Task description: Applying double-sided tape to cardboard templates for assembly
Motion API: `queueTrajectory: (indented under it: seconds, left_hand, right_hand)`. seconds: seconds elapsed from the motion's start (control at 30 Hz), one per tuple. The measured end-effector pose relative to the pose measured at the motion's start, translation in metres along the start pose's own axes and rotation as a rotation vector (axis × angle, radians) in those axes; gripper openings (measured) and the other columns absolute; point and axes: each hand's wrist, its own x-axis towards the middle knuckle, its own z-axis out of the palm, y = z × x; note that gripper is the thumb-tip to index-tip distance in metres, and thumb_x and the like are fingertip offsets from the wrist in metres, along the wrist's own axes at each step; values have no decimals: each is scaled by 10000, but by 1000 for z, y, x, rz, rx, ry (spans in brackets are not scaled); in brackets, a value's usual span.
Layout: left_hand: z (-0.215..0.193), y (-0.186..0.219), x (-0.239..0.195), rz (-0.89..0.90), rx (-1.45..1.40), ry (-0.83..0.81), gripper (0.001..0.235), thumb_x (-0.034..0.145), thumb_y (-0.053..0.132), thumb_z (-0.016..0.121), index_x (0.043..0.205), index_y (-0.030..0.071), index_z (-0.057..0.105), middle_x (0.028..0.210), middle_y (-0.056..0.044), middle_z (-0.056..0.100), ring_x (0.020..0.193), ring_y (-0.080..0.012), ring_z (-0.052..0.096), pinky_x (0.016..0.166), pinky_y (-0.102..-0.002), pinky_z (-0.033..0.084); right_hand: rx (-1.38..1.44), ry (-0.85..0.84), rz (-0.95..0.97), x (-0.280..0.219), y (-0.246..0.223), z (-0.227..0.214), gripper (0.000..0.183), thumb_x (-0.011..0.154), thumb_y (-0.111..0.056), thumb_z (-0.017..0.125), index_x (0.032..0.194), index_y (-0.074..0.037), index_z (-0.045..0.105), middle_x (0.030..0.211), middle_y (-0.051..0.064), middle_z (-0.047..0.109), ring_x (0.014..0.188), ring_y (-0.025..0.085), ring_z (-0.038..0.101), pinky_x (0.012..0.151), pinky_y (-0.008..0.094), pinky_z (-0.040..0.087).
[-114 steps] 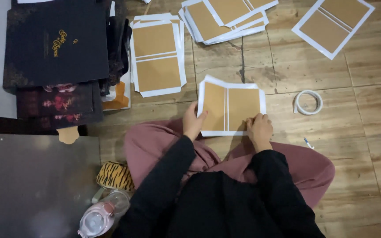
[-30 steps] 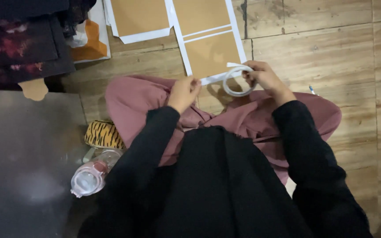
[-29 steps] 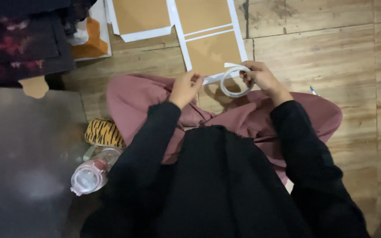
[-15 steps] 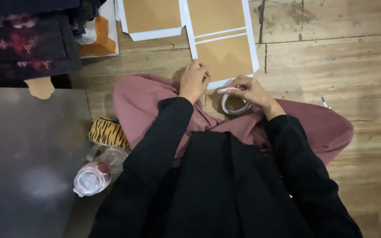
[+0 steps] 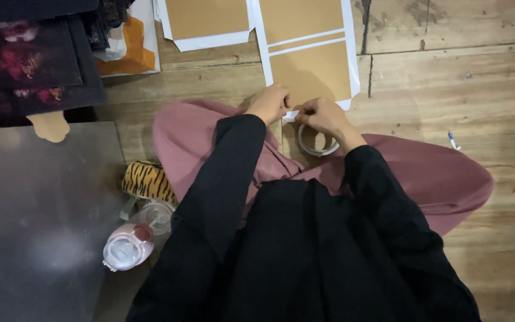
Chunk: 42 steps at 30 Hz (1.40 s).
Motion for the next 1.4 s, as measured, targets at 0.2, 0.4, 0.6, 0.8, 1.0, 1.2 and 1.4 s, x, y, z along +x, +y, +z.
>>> queueTrajectory:
  seconds: [0.2,0.4,0.6,0.8,1.0,1.2,1.4]
  left_hand:
    - [-11,4,-4,2,-44,-20,131,711,230,670,750,270,551,703,117,589,813,-159,609,705,-337,489]
    - [-27,13,-14,30,-105,-43,119,737,162,658,777,215,560,731,49,600,828,-216,612,711,-354,482]
    - [-28,15,-15,27,-105,-31,113,728,162,660,755,217,566,724,34,592,820,-224,614,706,-352,485]
    - [-32,17,-19,33,-150,-9,114,733,93,643,742,184,575,729,4,572,788,-250,614,706,-367,479]
    - [-29,14,-13,62,-120,-9,129,718,106,665,752,187,570,733,2,573,802,-253,616,699,-378,485]
    - [-32,17,-16,31,-139,-22,144,692,69,661,738,171,571,769,-23,560,810,-274,612,699,-375,481]
    - [-31,18,-16,64,-127,-46,208,643,86,730,768,160,581,804,-35,557,838,-292,606,711,-407,480]
  right_hand:
    - [-12,-7,42,4,0,1,274,718,-472,630,862,-247,691,854,27,667,883,296,616,745,410,469]
    - [-26,47,-32,0,-5,-6,216,703,-387,610,799,-209,689,820,62,664,866,322,612,743,430,474]
    - [-4,35,-48,-4,-11,-11,221,705,-376,610,795,-190,687,832,74,666,870,333,608,742,433,472]
    - [-15,20,-33,-2,-9,-9,274,705,-384,615,889,-197,692,914,77,666,934,333,593,779,444,472]
    - [-54,38,-17,-3,-12,-8,274,711,-380,617,904,-200,692,916,59,669,934,313,601,787,430,475]
    - [-85,25,10,5,-6,-4,283,702,-402,620,926,-242,687,906,24,671,938,283,605,795,421,481]
    - [-94,25,14,6,-7,-2,271,695,-428,621,907,-275,690,906,12,670,935,277,605,794,413,484]
